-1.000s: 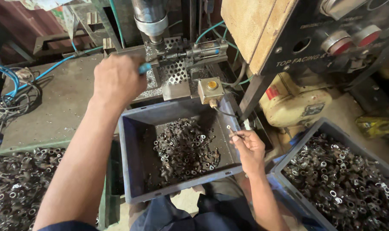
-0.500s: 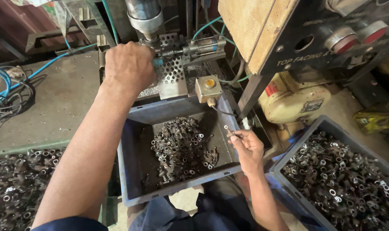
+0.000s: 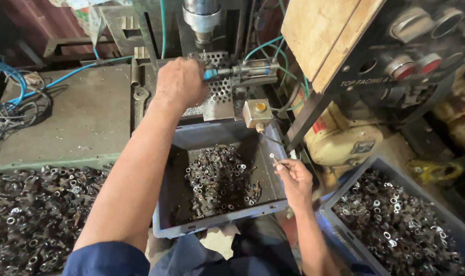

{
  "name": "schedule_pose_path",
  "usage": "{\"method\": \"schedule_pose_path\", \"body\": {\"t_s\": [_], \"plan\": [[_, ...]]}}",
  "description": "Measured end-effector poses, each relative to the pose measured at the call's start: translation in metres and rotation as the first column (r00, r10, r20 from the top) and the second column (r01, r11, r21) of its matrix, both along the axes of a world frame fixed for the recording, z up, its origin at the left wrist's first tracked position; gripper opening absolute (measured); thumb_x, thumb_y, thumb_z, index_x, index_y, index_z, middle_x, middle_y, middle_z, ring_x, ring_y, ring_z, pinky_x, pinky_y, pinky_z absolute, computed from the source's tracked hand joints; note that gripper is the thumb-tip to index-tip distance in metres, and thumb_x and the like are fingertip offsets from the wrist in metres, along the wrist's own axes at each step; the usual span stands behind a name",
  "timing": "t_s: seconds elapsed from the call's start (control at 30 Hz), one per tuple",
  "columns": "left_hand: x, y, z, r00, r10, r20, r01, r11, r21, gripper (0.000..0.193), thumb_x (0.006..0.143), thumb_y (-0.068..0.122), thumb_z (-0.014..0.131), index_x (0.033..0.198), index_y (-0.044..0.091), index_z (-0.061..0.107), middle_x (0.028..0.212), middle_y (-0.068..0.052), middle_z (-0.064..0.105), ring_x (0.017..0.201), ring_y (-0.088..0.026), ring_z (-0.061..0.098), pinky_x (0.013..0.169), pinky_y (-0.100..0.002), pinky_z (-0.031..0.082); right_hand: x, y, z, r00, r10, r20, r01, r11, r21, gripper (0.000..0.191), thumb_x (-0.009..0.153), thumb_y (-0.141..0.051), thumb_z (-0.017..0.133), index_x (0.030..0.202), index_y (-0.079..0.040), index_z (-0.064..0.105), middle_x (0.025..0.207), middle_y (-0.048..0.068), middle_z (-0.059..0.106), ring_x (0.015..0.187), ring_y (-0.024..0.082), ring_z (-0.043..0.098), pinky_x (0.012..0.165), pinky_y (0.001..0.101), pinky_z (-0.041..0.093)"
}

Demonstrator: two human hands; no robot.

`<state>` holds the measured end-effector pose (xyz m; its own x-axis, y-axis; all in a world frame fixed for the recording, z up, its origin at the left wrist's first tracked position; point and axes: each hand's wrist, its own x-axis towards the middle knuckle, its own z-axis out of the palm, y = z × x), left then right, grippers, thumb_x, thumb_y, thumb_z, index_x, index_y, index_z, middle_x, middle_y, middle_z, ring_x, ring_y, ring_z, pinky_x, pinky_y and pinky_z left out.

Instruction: The person picks small metal fittings from a bin and loads one into the fixture of a benchtop drilling/tapping machine, then operates the machine lever to machine the part. The finished part drops into a collection bin, and the person uses a small hand tool to rearrange parts in the bins between cycles.

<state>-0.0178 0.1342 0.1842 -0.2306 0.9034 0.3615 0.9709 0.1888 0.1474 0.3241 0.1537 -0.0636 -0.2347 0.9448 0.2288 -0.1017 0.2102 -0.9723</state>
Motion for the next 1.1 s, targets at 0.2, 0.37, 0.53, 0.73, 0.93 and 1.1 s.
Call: {"method": "schedule_pose_path", "body": {"t_s": [0.2, 0.37, 0.53, 0.73, 0.93, 1.1], "plan": [[-0.008, 0.001, -0.008, 1.0, 0.003, 0.026, -0.003, 1.0, -0.005, 0.019, 0.078, 0.014, 0.072, 0.095, 0.011, 0.078, 0.097, -0.022, 0.074, 0.094, -0.04, 0.072, 0.085, -0.05, 0.057, -0.002, 0.005, -0.007, 0.999, -0.02, 0.041, 0.019, 0.999, 0.026, 0.017, 0.095, -0.005, 0.068, 0.111, 0.001, 0.067, 0.101, 0.006, 0.076, 0.085, 0.01, 0.07, 0.079, 0.0245, 0.058], [-0.022, 0.009, -0.024, 0.982, -0.008, 0.187, 0.002, 1.0, 0.031, 0.022, 0.076, 0.016, 0.074, 0.097, 0.009, 0.077, 0.095, -0.024, 0.074, 0.093, -0.041, 0.071, 0.085, -0.049, 0.056, -0.007, 0.008, -0.004, 0.986, -0.084, 0.146, 0.082, 0.996, 0.015, 0.017, 0.095, -0.005, 0.071, 0.112, 0.001, 0.069, 0.095, 0.011, 0.075, 0.081, 0.012, 0.069, 0.071, 0.0248, 0.052], [-0.038, -0.034, -0.08, 0.775, -0.139, 0.616, 0.029, 0.982, 0.186, 0.027, 0.084, 0.026, 0.077, 0.104, 0.009, 0.078, 0.096, -0.019, 0.076, 0.091, -0.036, 0.075, 0.081, -0.043, 0.056, -0.022, 0.005, 0.016, 0.965, -0.004, -0.261, -0.064, 0.965, -0.253, 0.018, 0.096, -0.007, 0.067, 0.112, -0.001, 0.065, 0.098, 0.011, 0.074, 0.079, 0.019, 0.07, 0.068, 0.0297, 0.051], [0.0, -0.137, -0.178, 0.777, -0.061, 0.627, -0.08, 0.978, 0.194, 0.025, 0.089, 0.019, 0.074, 0.11, 0.007, 0.074, 0.1, -0.02, 0.075, 0.097, -0.037, 0.073, 0.081, -0.042, 0.06, -0.086, 0.015, 0.043, 0.862, 0.154, -0.483, -0.326, 0.898, -0.296, 0.018, 0.098, -0.007, 0.062, 0.114, 0.0, 0.066, 0.102, 0.015, 0.072, 0.088, 0.024, 0.07, 0.074, 0.0335, 0.055], [0.006, -0.15, -0.195, 0.869, -0.19, 0.456, 0.028, 0.94, 0.34, 0.024, 0.085, 0.011, 0.07, 0.109, 0.005, 0.073, 0.108, -0.02, 0.074, 0.098, -0.041, 0.071, 0.084, -0.045, 0.058, -0.186, 0.069, 0.07, 0.839, 0.203, -0.505, -0.389, 0.872, -0.298, 0.02, 0.097, -0.007, 0.063, 0.115, 0.0, 0.065, 0.105, 0.015, 0.073, 0.092, 0.025, 0.072, 0.08, 0.0372, 0.058], [0.009, -0.149, -0.186, 0.839, -0.083, 0.538, -0.038, 0.977, 0.211, 0.023, 0.087, 0.011, 0.07, 0.109, 0.007, 0.073, 0.107, -0.018, 0.074, 0.093, -0.041, 0.071, 0.079, -0.045, 0.058, -0.246, 0.12, 0.066, 0.876, 0.126, -0.465, -0.293, 0.906, -0.307, 0.017, 0.097, -0.011, 0.065, 0.112, -0.002, 0.062, 0.106, 0.015, 0.071, 0.095, 0.027, 0.071, 0.08, 0.037, 0.058]]}}
